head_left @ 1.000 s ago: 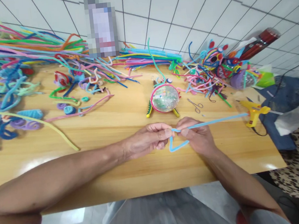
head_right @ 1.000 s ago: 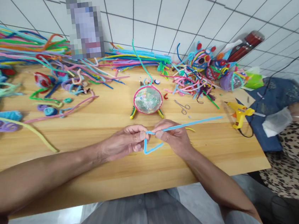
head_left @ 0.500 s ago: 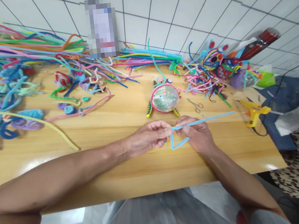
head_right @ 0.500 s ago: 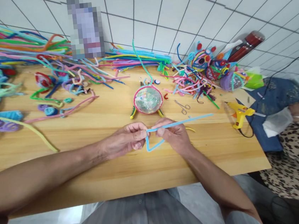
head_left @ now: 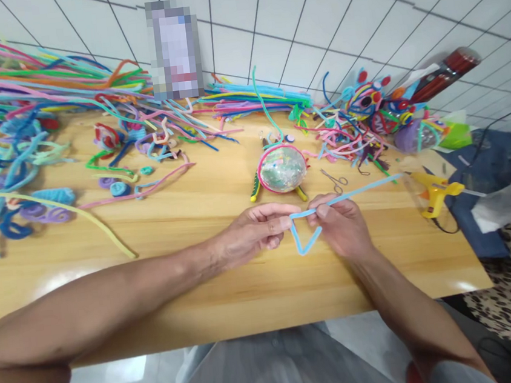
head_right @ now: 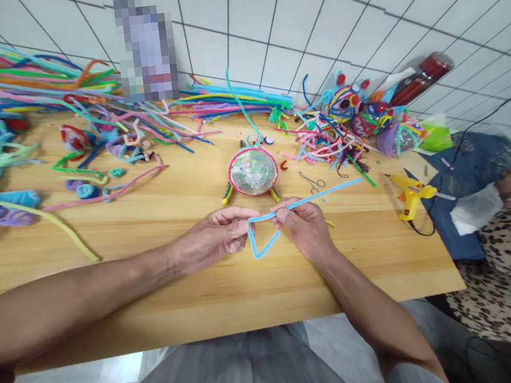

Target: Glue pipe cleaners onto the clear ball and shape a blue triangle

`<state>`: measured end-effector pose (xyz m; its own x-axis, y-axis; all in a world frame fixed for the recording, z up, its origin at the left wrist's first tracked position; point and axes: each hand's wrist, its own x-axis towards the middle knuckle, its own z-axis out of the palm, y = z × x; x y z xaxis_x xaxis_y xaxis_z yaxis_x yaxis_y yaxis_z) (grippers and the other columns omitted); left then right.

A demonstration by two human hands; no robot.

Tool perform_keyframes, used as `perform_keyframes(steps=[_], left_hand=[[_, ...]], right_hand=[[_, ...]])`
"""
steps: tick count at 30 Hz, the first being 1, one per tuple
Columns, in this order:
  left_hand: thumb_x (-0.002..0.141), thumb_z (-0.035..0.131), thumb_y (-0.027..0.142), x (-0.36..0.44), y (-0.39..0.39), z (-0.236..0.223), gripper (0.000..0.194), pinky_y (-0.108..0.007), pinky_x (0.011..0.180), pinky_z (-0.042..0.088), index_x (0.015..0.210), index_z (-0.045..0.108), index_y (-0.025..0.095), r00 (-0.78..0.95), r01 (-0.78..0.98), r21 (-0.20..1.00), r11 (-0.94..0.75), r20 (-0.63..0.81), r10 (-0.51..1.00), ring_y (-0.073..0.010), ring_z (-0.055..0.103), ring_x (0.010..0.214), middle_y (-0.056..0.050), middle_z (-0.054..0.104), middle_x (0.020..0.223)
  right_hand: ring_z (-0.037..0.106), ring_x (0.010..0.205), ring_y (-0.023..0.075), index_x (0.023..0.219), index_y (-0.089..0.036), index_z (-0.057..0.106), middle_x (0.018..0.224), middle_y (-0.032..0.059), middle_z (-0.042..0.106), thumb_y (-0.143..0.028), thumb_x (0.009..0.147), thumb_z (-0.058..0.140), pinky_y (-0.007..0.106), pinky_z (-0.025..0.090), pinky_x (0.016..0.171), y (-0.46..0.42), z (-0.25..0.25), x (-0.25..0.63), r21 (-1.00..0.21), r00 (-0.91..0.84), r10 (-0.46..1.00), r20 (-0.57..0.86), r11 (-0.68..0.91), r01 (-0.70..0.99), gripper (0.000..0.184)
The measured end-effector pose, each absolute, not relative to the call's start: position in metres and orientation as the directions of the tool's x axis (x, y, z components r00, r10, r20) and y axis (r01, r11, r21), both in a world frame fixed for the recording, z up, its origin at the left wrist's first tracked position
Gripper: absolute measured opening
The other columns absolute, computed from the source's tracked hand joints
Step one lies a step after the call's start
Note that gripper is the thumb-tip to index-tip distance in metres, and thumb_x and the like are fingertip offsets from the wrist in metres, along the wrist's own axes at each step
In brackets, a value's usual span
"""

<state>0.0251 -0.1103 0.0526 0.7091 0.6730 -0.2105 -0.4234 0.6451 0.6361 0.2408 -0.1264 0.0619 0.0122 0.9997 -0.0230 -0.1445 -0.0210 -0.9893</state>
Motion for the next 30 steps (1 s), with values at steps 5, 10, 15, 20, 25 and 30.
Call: perform_keyframes(steps=[5,10,15,20,25,30], left_hand=[[0.065,0.1,0.043,0.025,-0.109,0.049,0.04,-0.018,0.051,0.031,0.094,0.087,0.02,0.663,-0.431,0.664,0.611,-0.226,0.714,-0.0029,0.049,0.052,0.005,0.06,0.059],[0.065,0.099,0.045,0.025,-0.107,0.047,0.042,-0.019,0.052,0.03,0.095,0.086,0.019,0.648,-0.403,0.701,0.589,-0.236,0.724,-0.0037,0.047,0.053,0.004,0.059,0.058],[0.066,0.099,0.048,0.025,-0.107,0.049,0.045,-0.019,0.052,0.03,0.096,0.084,0.017,0.654,-0.401,0.705,0.585,-0.227,0.722,-0.0034,0.048,0.052,0.005,0.059,0.06],[0.068,0.098,0.049,0.025,-0.107,0.051,0.052,-0.02,0.051,0.034,0.103,0.078,0.016,0.704,-0.359,0.713,0.603,-0.218,0.676,-0.0036,0.049,0.052,0.006,0.062,0.066],[0.067,0.099,0.039,0.025,-0.108,0.056,0.056,-0.02,0.05,0.033,0.113,0.076,0.017,0.808,-0.232,0.73,0.643,-0.224,0.545,-0.002,0.044,0.052,0.005,0.065,0.076],[0.067,0.095,0.041,0.027,-0.11,0.058,0.049,-0.02,0.047,0.027,0.104,0.076,0.015,0.791,-0.143,0.783,0.606,-0.278,0.546,-0.0019,0.036,0.049,0.007,0.058,0.066]], right_hand=[[0.06,0.058,0.0127,0.076,-0.027,0.084,0.072,-0.0006,0.071,-0.034,0.071,0.093,0.03,0.052,0.058,-0.127,0.059,0.242,-0.988,0.023,1.0,-0.017,-0.013,-0.154,0.012],[0.06,0.058,0.0129,0.076,-0.029,0.084,0.072,-0.0009,0.072,-0.034,0.072,0.093,0.032,0.053,0.061,-0.128,0.056,0.242,-0.987,0.014,1.0,-0.01,-0.008,-0.16,0.011],[0.059,0.058,0.0131,0.074,-0.029,0.085,0.072,-0.0001,0.073,-0.035,0.068,0.095,0.031,0.052,0.058,-0.127,0.059,0.24,-0.987,0.043,0.999,-0.016,-0.009,-0.163,0.014],[0.062,0.062,0.0139,0.077,-0.028,0.086,0.074,0.0003,0.072,-0.041,0.069,0.096,0.031,0.055,0.061,-0.128,0.057,0.241,-0.993,0.07,0.998,0.001,0.009,-0.116,0.018],[0.066,0.065,0.0161,0.079,-0.027,0.085,0.077,0.0009,0.073,-0.046,0.07,0.096,0.033,0.058,0.064,-0.13,0.056,0.24,-0.995,0.041,0.999,-0.001,0.003,-0.105,0.024],[0.065,0.067,0.0151,0.078,-0.028,0.085,0.075,0.0001,0.07,-0.046,0.071,0.096,0.03,0.056,0.061,-0.133,0.054,0.235,-0.995,-0.016,1.0,0.021,0.02,-0.094,0.023]])
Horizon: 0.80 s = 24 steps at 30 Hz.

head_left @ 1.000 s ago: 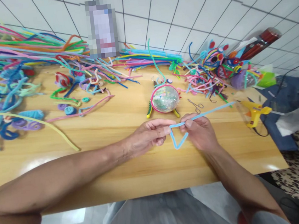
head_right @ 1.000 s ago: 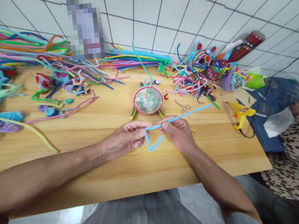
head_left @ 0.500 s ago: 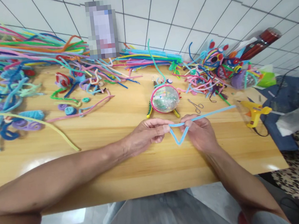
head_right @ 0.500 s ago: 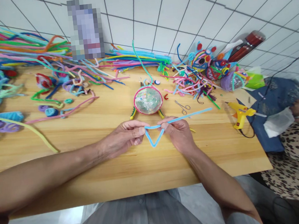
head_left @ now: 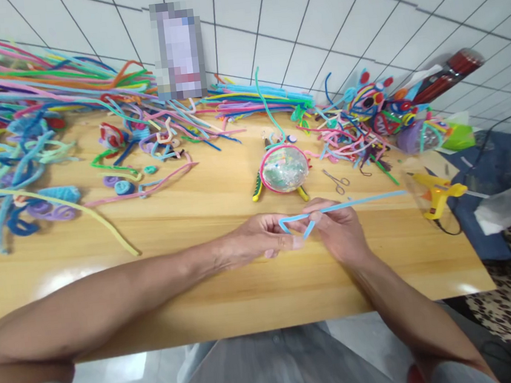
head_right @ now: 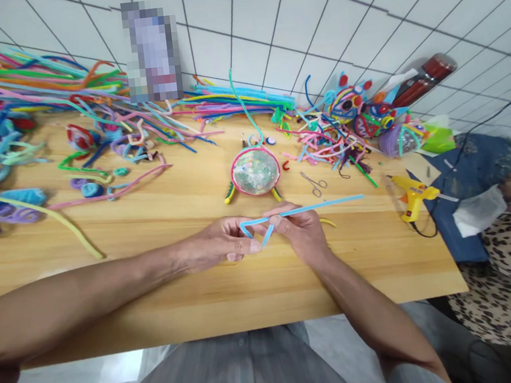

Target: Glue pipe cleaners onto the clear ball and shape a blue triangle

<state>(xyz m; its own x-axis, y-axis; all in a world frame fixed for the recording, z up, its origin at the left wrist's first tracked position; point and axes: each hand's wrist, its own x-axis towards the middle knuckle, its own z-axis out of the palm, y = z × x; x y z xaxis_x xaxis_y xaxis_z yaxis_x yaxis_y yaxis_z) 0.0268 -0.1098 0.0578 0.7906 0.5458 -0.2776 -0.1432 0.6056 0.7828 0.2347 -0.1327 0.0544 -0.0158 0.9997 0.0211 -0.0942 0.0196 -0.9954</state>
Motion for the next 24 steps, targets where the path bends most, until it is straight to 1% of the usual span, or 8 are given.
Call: perform_keyframes(steps=[2,5,7,10,14,18,24], left_hand=[[0.065,0.094,0.043,0.0276,-0.1106,0.0584,0.045,-0.02,0.046,0.025,0.094,0.076,0.014,0.769,-0.118,0.797,0.592,-0.304,0.562,-0.0019,0.034,0.048,0.008,0.054,0.062],[0.063,0.094,0.045,0.0282,-0.1114,0.0589,0.043,-0.02,0.044,0.022,0.084,0.071,0.015,0.748,-0.111,0.799,0.591,-0.324,0.579,-0.0015,0.033,0.046,0.007,0.057,0.062],[0.063,0.093,0.044,0.0282,-0.1117,0.0584,0.042,-0.02,0.044,0.021,0.08,0.068,0.015,0.746,-0.121,0.803,0.584,-0.314,0.588,-0.0018,0.034,0.045,0.007,0.057,0.061],[0.067,0.09,0.044,0.0285,-0.1125,0.0562,0.038,-0.02,0.044,0.023,0.08,0.066,0.016,0.747,-0.149,0.813,0.563,-0.28,0.603,-0.0024,0.035,0.044,0.008,0.053,0.058],[0.073,0.083,0.04,0.0306,-0.115,0.0537,0.031,-0.02,0.045,0.025,0.083,0.064,0.017,0.734,-0.165,0.82,0.547,-0.268,0.624,-0.003,0.036,0.045,0.009,0.052,0.059],[0.07,0.083,0.038,0.0332,-0.117,0.0538,0.032,-0.02,0.046,0.026,0.08,0.06,0.019,0.69,-0.19,0.822,0.537,-0.278,0.669,-0.0034,0.036,0.046,0.009,0.051,0.058],[0.07,0.084,0.046,0.0331,-0.1165,0.053,0.038,-0.02,0.046,0.026,0.08,0.058,0.019,0.66,-0.15,0.852,0.501,-0.291,0.693,-0.0045,0.036,0.047,0.01,0.048,0.056]], right_hand=[[0.066,0.069,0.015,0.081,-0.029,0.086,0.078,0.0001,0.072,-0.045,0.075,0.094,0.029,0.055,0.063,-0.1335,0.0517,0.2333,-0.995,-0.057,0.997,0.049,0.044,-0.085,0.018],[0.068,0.073,0.016,0.086,-0.032,0.087,0.082,0.0002,0.075,-0.042,0.082,0.089,0.031,0.055,0.066,-0.1351,0.0485,0.2319,-0.995,-0.125,0.99,0.061,0.051,-0.088,0.011],[0.068,0.073,0.0166,0.088,-0.032,0.087,0.083,0.0005,0.076,-0.042,0.084,0.088,0.032,0.054,0.067,-0.136,0.048,0.2313,-0.996,-0.139,0.989,0.053,0.043,-0.073,0.011],[0.064,0.068,0.0156,0.087,-0.031,0.086,0.081,0.0001,0.075,-0.044,0.083,0.088,0.033,0.052,0.066,-0.1368,0.0492,0.2306,-0.999,-0.104,0.994,0.036,0.033,-0.037,0.013],[0.06,0.063,0.0152,0.085,-0.029,0.086,0.072,-0.0006,0.071,-0.049,0.079,0.09,0.033,0.05,0.064,-0.1369,0.0508,0.2295,-1.0,-0.041,0.999,0.001,0.0,-0.03,0.021],[0.061,0.062,0.0145,0.083,-0.027,0.086,0.071,-0.0004,0.071,-0.047,0.076,0.092,0.032,0.05,0.063,-0.137,0.0506,0.2285,-0.998,-0.007,0.999,-0.04,-0.04,-0.051,0.022],[0.062,0.063,0.0133,0.085,-0.027,0.085,0.076,0.0,0.075,-0.042,0.078,0.09,0.029,0.052,0.063,-0.1374,0.0488,0.2286,-0.999,-0.017,0.999,-0.027,-0.028,-0.034,0.017]])
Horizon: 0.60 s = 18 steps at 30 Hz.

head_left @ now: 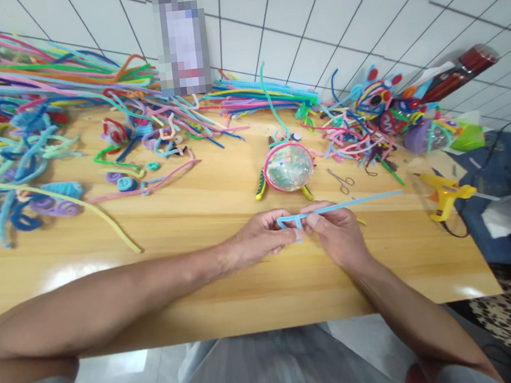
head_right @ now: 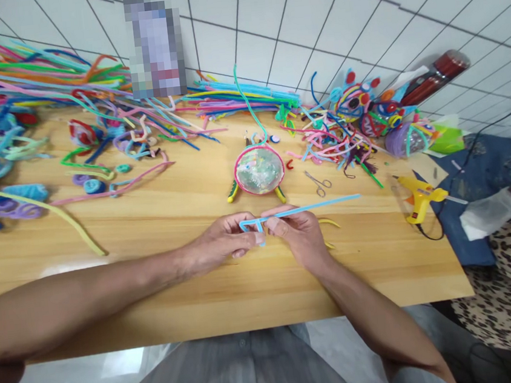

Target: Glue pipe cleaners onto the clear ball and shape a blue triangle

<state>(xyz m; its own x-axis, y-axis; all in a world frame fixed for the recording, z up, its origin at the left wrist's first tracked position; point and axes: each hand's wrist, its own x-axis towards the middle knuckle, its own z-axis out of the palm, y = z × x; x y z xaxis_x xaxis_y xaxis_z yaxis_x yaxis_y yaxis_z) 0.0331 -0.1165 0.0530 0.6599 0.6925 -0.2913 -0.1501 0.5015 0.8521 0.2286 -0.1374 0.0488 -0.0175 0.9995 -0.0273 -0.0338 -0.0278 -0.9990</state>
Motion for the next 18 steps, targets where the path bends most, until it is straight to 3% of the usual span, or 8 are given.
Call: perform_keyframes(steps=[7,18], left_hand=[[0.074,0.079,0.047,0.032,-0.118,0.05,0.035,-0.022,0.047,0.024,0.078,0.056,0.021,0.63,-0.124,0.884,0.452,-0.282,0.724,-0.0055,0.035,0.047,0.01,0.047,0.053],[0.075,0.08,0.049,0.034,-0.122,0.052,0.037,-0.023,0.053,0.024,0.08,0.058,0.02,0.597,-0.107,0.88,0.463,-0.316,0.737,-0.0061,0.033,0.053,0.011,0.045,0.059]], right_hand=[[0.073,0.073,0.0175,0.088,-0.027,0.082,0.083,0.0011,0.08,-0.043,0.075,0.092,0.031,0.059,0.069,-0.139,0.051,0.224,-1.0,-0.002,1.0,-0.006,-0.006,0.024,0.023],[0.072,0.069,0.0163,0.085,-0.025,0.076,0.077,0.0002,0.077,-0.039,0.075,0.092,0.029,0.059,0.066,-0.141,0.057,0.216,-0.997,-0.002,1.0,-0.02,-0.02,0.08,0.022]])
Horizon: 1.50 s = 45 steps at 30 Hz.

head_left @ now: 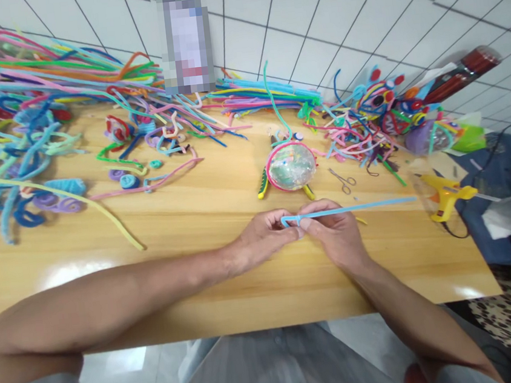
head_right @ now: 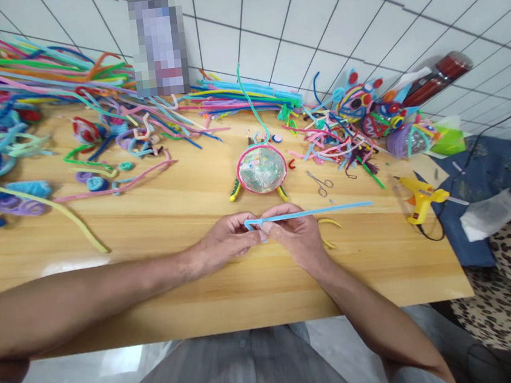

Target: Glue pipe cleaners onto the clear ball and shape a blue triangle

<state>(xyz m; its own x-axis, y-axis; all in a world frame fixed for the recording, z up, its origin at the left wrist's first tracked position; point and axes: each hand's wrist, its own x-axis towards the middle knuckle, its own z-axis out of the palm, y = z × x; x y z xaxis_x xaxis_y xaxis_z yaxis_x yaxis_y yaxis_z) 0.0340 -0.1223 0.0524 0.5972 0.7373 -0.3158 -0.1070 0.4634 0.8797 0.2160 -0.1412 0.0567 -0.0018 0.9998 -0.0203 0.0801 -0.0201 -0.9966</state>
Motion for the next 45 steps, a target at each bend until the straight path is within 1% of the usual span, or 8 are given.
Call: perform_keyframes(steps=[5,15,18,22,25,28,37,45], left_hand=[[0.075,0.078,0.047,0.035,-0.123,0.051,0.034,-0.023,0.054,0.023,0.078,0.058,0.02,0.579,-0.099,0.886,0.453,-0.318,0.75,-0.0066,0.032,0.053,0.011,0.043,0.056],[0.075,0.076,0.048,0.034,-0.123,0.051,0.034,-0.023,0.053,0.025,0.078,0.057,0.02,0.574,-0.043,0.891,0.451,-0.348,0.741,-0.0068,0.033,0.054,0.01,0.044,0.061],[0.075,0.075,0.045,0.032,-0.122,0.05,0.031,-0.024,0.052,0.026,0.08,0.056,0.02,0.585,-0.046,0.889,0.455,-0.345,0.734,-0.0073,0.037,0.054,0.009,0.049,0.064],[0.077,0.071,0.04,0.028,-0.118,0.052,0.024,-0.024,0.057,0.031,0.083,0.061,0.019,0.548,-0.077,0.922,0.379,-0.278,0.789,-0.0078,0.042,0.059,0.006,0.059,0.074],[0.08,0.069,0.041,0.026,-0.115,0.054,0.024,-0.025,0.059,0.032,0.088,0.066,0.018,0.52,-0.078,0.939,0.336,-0.249,0.817,-0.009,0.041,0.06,0.007,0.055,0.069],[0.08,0.069,0.041,0.026,-0.113,0.053,0.023,-0.025,0.059,0.031,0.085,0.065,0.018,0.531,-0.068,0.935,0.347,-0.26,0.806,-0.009,0.039,0.058,0.008,0.051,0.063],[0.077,0.068,0.041,0.029,-0.115,0.052,0.025,-0.024,0.052,0.027,0.084,0.062,0.018,0.535,-0.054,0.926,0.373,-0.289,0.794,-0.0075,0.036,0.053,0.009,0.049,0.061],[0.075,0.066,0.038,0.029,-0.115,0.052,0.023,-0.023,0.051,0.027,0.086,0.063,0.018,0.55,-0.049,0.917,0.396,-0.306,0.777,-0.0072,0.037,0.052,0.008,0.049,0.061]], right_hand=[[0.073,0.07,0.0164,0.086,-0.025,0.076,0.078,0.0001,0.078,-0.037,0.076,0.09,0.029,0.06,0.068,-0.141,0.054,0.217,-0.997,-0.017,0.999,-0.033,-0.032,0.07,0.021],[0.073,0.071,0.0171,0.084,-0.024,0.072,0.077,-0.0004,0.076,-0.035,0.076,0.089,0.029,0.059,0.067,-0.139,0.056,0.216,-0.99,0.001,0.995,-0.098,-0.098,0.104,0.022],[0.067,0.064,0.0143,0.082,-0.023,0.072,0.073,-0.0019,0.073,-0.033,0.074,0.09,0.027,0.054,0.061,-0.136,0.053,0.22,-0.992,0.027,0.995,-0.1,-0.102,0.07,0.022],[0.06,0.057,0.0118,0.081,-0.023,0.071,0.066,-0.0046,0.068,-0.029,0.068,0.092,0.025,0.049,0.057,-0.133,0.051,0.224,-0.99,0.03,0.99,-0.14,-0.139,-0.02,0.025],[0.06,0.056,0.0123,0.082,-0.022,0.071,0.063,-0.0051,0.067,-0.029,0.069,0.091,0.026,0.049,0.057,-0.132,0.054,0.225,-0.982,-0.032,0.982,-0.185,-0.186,-0.02,0.025],[0.061,0.058,0.0132,0.084,-0.022,0.071,0.064,-0.0041,0.069,-0.029,0.07,0.089,0.027,0.049,0.059,-0.133,0.057,0.224,-0.979,-0.068,0.977,-0.201,-0.202,0.001,0.024],[0.062,0.064,0.013,0.089,-0.022,0.072,0.072,-0.0025,0.071,-0.027,0.071,0.086,0.027,0.049,0.061,-0.136,0.06,0.222,-0.983,-0.047,0.983,-0.178,-0.176,0.054,0.023],[0.06,0.066,0.0129,0.095,-0.023,0.07,0.074,-0.0027,0.068,-0.027,0.073,0.082,0.027,0.048,0.061,-0.137,0.064,0.222,-0.983,-0.066,0.983,-0.17,-0.164,0.082,0.024]])
